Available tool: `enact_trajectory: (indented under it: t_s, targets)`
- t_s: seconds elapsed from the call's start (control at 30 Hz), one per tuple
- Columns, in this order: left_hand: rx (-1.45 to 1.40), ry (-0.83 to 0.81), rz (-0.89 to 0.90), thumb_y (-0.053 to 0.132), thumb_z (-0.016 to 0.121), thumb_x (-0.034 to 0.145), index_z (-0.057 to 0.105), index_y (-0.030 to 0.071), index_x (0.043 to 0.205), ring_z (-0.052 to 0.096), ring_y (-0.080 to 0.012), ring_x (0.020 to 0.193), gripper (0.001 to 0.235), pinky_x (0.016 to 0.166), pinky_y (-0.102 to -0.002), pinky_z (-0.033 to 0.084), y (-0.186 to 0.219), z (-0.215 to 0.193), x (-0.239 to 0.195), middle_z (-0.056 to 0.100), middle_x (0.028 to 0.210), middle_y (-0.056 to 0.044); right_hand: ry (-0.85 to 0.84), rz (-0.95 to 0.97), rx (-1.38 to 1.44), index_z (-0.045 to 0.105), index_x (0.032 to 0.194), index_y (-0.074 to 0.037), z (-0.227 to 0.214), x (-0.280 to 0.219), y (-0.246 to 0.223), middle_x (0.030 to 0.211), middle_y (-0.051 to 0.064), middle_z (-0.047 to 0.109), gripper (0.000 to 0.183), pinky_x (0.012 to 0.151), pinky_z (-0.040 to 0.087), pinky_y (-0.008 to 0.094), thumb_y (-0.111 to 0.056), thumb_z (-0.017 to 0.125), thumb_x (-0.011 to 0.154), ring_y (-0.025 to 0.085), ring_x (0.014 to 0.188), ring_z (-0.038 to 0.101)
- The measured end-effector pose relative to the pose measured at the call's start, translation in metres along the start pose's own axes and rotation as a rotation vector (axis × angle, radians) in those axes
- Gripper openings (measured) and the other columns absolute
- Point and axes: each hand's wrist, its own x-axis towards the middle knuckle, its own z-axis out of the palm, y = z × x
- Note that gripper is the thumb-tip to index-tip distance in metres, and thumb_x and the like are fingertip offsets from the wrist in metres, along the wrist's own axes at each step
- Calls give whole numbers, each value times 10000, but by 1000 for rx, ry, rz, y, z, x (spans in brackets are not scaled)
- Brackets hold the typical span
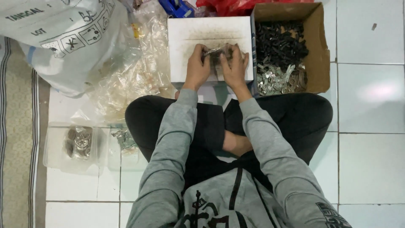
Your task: The person is sitting on the floor and manually assembling small metal hinges from individual components.
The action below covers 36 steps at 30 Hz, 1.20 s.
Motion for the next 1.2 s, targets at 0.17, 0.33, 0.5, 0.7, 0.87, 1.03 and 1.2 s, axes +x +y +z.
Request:
enact_trajectory:
  t_s: [0.17,0.33,0.5,0.7,0.87,1.03,1.2]
  targets:
    - [-471,-19,-139,57,669,982,513,60,1349,706,-246,937,399,820,-389,619,-17,1,-2,707,1003,-176,3,159,686,555,1303,-42,-15,1,-8,985,90,756,377,785,587,327,-149,754,1002,168,925,731]
    - [-857,-29,-339,14,739,957,397,-167,1452,688,-360,1108,629,913,-473,656,-37,7,-7,630,1247,-347,64,389,858,699,1105,-4,-9,-10,-8,853,128,756,261,597,645,295,-154,819,929,209,739,774]
    - [-892,-61,-334,-2,790,927,464,-155,1411,719,-401,1067,604,921,-510,668,-30,5,-21,648,1197,-346,160,462,869,741,980,-53,-8,-22,-15,772,99,717,127,582,636,300,-149,800,921,186,667,741]
    - [-907,-53,-348,6,768,942,349,-218,1448,641,-495,1166,694,939,-566,642,-45,24,-40,485,1335,-430,201,453,858,730,913,-40,-20,-33,-20,741,101,710,121,556,640,327,-129,812,909,203,649,735]
    - [-982,42,-344,-21,787,901,374,-231,1435,607,-548,1179,707,893,-598,631,-43,34,-62,437,1377,-464,143,435,878,732,991,-33,-25,-54,-12,767,92,679,162,567,653,310,-170,802,940,205,655,716]
    - [-1085,167,-265,-39,761,904,482,-204,1376,655,-546,1087,573,811,-553,666,-46,43,-79,531,1268,-398,82,416,898,725,979,-59,-38,-66,-48,761,62,659,134,598,670,330,-178,784,957,208,651,700]
    - [-959,395,-110,-30,653,990,576,-175,1304,681,-434,1055,354,791,-541,679,5,-33,-143,583,1228,-395,-114,235,864,697,922,-20,-20,-72,-108,719,84,594,167,604,686,383,-129,815,965,224,649,704]
